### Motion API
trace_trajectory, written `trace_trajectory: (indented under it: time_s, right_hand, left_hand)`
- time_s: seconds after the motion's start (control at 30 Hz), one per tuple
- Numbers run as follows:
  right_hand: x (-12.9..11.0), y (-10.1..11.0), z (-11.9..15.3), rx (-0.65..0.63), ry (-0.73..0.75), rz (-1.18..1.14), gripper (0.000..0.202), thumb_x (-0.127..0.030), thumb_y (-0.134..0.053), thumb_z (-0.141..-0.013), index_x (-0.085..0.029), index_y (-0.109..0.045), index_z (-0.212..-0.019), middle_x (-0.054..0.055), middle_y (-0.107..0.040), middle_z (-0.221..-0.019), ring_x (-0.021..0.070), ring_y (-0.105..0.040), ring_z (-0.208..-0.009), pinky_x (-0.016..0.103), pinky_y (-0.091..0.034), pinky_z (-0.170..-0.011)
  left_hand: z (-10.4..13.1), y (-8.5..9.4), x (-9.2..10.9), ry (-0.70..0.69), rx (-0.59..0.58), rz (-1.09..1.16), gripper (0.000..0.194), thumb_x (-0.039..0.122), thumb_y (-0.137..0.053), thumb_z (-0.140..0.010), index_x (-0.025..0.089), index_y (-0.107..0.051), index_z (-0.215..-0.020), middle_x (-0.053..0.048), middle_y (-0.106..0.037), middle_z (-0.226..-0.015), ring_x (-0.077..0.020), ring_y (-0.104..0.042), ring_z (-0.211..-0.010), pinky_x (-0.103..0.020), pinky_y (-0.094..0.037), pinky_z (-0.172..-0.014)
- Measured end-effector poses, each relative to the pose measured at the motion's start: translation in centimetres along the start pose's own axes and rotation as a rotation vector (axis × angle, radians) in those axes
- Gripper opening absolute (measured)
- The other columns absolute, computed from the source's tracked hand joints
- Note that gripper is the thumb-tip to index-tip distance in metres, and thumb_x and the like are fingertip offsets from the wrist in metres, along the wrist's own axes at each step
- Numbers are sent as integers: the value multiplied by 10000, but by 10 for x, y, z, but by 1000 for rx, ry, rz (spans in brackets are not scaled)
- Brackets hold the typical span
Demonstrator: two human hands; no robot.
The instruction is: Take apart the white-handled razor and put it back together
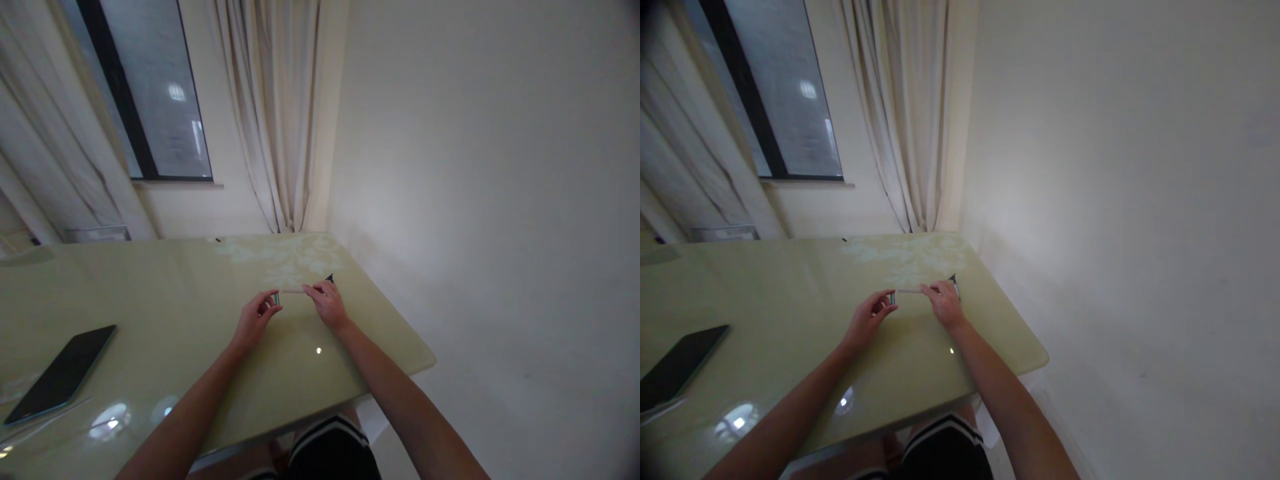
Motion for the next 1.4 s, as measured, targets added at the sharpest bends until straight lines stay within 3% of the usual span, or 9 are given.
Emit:
trace_trajectory:
  time_s: [0.17, 0.33, 0.53, 0.73, 0.9, 1.1, 1.3, 1.4]
  right_hand:
    - [-12, -5, -1, -59, 72, -24, 288, -228, -599, -1017, -302, -751, -1251, 72, -669, -914, 191, -562, -868, 306, -472, -822]
    - [-6, -3, -2, -66, -4, -19, 281, -231, -604, -1015, -300, -754, -1242, 70, -666, -916, 191, -562, -872, 306, -473, -823]
    - [-14, -5, -1, -74, 99, -40, 311, -231, -567, -1032, -317, -734, -1280, 73, -676, -915, 193, -569, -868, 313, -482, -808]
    - [-8, 1, -1, 7, 54, -1, 281, -220, -585, -1024, -288, -761, -1232, 68, -667, -884, 188, -559, -839, 308, -473, -800]
    - [-19, -4, -1, -95, 144, -46, 318, -211, -584, -1023, -312, -724, -1290, 71, -676, -936, 191, -567, -885, 314, -472, -825]
    - [-5, 0, -1, -26, 29, 18, 272, -197, -625, -997, -294, -774, -1203, 72, -665, -888, 198, -562, -859, 321, -461, -815]
    - [-15, -4, -1, -90, 136, -52, 327, -203, -593, -1016, -332, -727, -1285, 67, -679, -936, 191, -568, -882, 316, -468, -826]
    - [-8, -2, 0, -36, 87, -40, 297, -203, -600, -1013, -317, -756, -1237, 66, -679, -917, 191, -567, -874, 314, -467, -825]
  left_hand:
    - [0, -1, 1, 7, -9, -7, 422, 411, -731, -807, 195, -706, -1168, 23, -619, -760, -116, -497, -582, -239, -417, -568]
    - [0, -1, 2, 0, -7, -1, 417, 425, -735, -803, 195, -707, -1149, 18, -625, -773, -115, -484, -574, -242, -409, -560]
    - [0, 0, 2, 16, 3, -12, 421, 407, -731, -796, 201, -702, -1162, 27, -596, -758, -118, -494, -586, -245, -415, -578]
    - [-1, 1, 1, 10, 5, -4, 430, 421, -726, -806, 192, -700, -1169, 25, -611, -772, -112, -478, -573, -245, -411, -568]
    - [0, -2, 0, 7, -5, -29, 416, 415, -736, -790, 203, -708, -1147, 16, -632, -802, -120, -515, -599, -256, -442, -598]
    - [-2, 1, 0, 5, 9, -19, 409, 424, -724, -797, 200, -704, -1139, 20, -622, -758, -116, -498, -574, -246, -434, -571]
    - [-1, 2, 2, 4, 23, -23, 417, 425, -727, -784, 207, -706, -1139, 22, -621, -785, -110, -502, -570, -243, -430, -565]
    - [-1, 2, 2, 15, 19, -9, 422, 418, -725, -796, 195, -700, -1153, 24, -615, -773, -110, -490, -568, -241, -417, -563]
Point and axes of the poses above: each hand's wrist, its own z-axis away from the middle knuckle, its own y-axis out of the back of the hand, x = y × z, the point moved 6 cm from there along -z, towards the middle knuckle
